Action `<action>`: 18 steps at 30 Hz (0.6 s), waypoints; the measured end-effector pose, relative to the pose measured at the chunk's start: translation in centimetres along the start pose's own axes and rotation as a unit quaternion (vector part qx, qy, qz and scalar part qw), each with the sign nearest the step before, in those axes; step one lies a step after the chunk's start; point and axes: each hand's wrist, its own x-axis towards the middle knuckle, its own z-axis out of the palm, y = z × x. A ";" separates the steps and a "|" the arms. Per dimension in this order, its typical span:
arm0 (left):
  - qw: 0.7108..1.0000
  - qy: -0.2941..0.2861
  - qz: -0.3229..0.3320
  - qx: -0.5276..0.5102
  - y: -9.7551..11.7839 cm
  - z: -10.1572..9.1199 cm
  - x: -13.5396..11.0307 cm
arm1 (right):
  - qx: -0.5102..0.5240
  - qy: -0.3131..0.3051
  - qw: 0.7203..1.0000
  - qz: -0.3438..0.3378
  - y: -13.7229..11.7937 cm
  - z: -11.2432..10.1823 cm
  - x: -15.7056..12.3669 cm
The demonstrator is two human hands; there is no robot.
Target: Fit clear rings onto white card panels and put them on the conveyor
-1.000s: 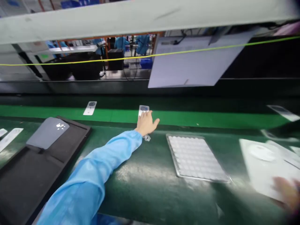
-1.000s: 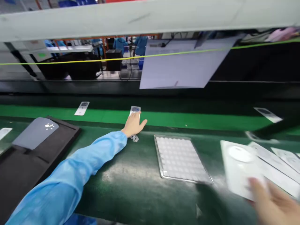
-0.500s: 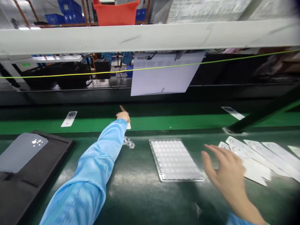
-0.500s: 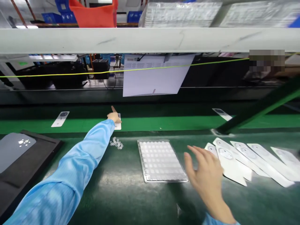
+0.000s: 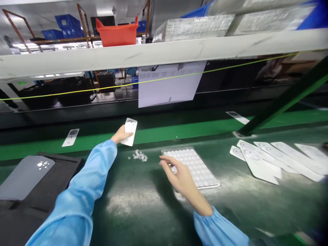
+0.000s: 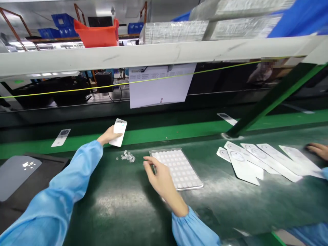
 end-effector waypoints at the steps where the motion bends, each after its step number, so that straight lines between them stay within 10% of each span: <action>1: 0.999 -0.016 0.010 -0.028 -0.1 0.8 -2.3 | 0.037 -0.036 0.998 0.045 -0.6 1.0 -0.1; 7: 0.946 -0.039 -0.038 -0.319 -3.9 4.0 -16.5 | 0.235 -0.268 0.920 0.164 -3.9 6.2 -2.3; 12: 0.904 0.070 -0.099 -0.410 -6.1 3.6 -20.1 | 0.209 -0.374 0.886 0.180 -4.7 7.4 -5.1; 18: 0.838 0.098 -0.161 -0.512 -5.9 3.8 -20.3 | 0.017 -0.225 0.974 0.026 -5.0 7.8 -5.5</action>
